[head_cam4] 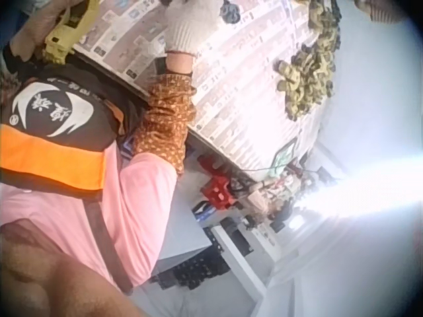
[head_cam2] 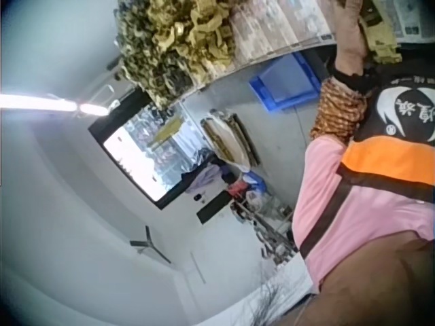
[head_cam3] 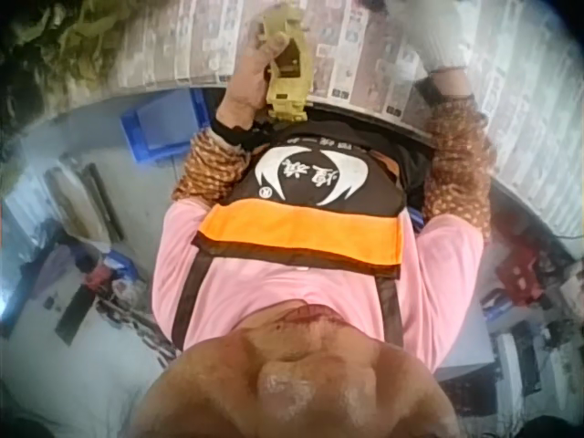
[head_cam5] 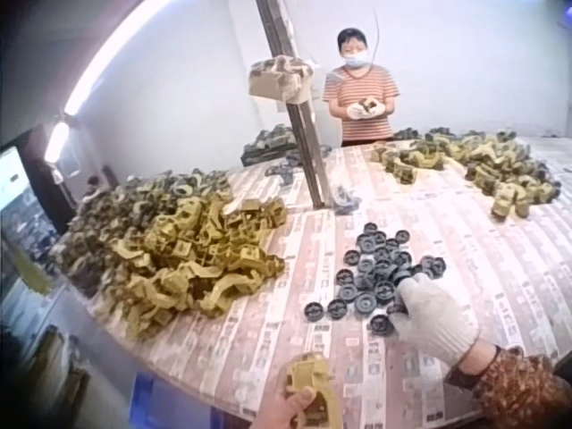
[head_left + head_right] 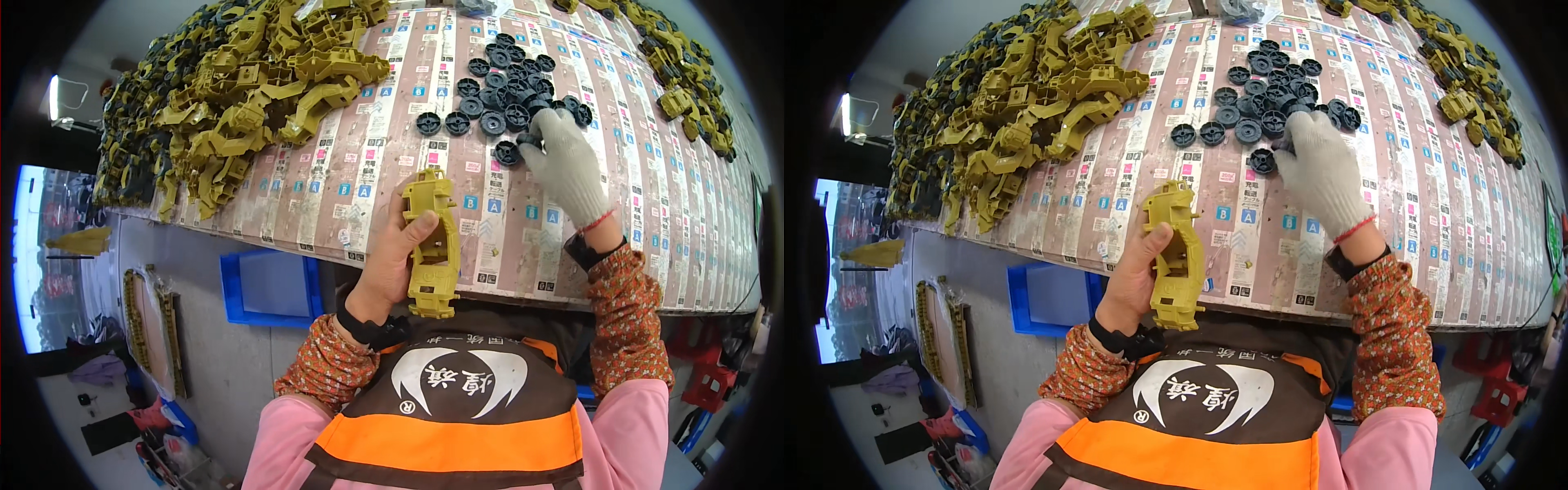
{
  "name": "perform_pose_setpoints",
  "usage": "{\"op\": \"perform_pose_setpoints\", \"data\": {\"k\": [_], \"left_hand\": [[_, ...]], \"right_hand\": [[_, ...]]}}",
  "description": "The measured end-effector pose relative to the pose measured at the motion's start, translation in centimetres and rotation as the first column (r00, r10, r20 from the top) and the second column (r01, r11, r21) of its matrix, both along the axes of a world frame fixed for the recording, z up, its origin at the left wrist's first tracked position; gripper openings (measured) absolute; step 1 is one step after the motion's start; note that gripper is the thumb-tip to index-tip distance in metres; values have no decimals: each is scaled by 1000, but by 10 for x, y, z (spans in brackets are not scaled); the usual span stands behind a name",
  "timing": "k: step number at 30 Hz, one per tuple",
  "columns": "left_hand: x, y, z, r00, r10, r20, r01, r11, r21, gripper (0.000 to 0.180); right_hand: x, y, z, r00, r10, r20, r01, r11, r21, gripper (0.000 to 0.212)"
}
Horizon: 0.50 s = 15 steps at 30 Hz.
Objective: The person assembles yellow plastic toy trucks by hand. They pick up a truck body and insert black wheels into the axles, then place the completed unit on the table. The process is repeated continuously with multiple truck bodies and wheels.
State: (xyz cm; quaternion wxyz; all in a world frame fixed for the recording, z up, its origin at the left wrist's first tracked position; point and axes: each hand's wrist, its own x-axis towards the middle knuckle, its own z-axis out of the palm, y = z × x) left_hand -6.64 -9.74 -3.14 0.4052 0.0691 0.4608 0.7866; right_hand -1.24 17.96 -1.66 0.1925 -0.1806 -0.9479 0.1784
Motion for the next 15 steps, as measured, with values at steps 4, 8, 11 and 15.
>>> {"op": "perform_pose_setpoints", "data": {"k": [4, 8, 11, 15], "left_hand": [[-1, -5, -13, 988, -81, 133, 76, 996, 43, 63], [4, 2, -8, 989, -104, 101, 100, 994, 42, 64], [11, 7, -4, 994, -92, 60, 91, 995, 27, 66], [14, 9, -6, 998, -54, 21, 53, 999, 12, 69]], "right_hand": [[19, -41, 23, 998, 57, -6, -55, 915, -399, 20], [37, -79, 17, 993, 90, -72, -113, 629, -769, 20], [45, -96, -4, 979, 76, -189, -190, 679, -710, 25], [53, -107, 5, 984, 88, -157, -171, 730, -662, 33]]}}
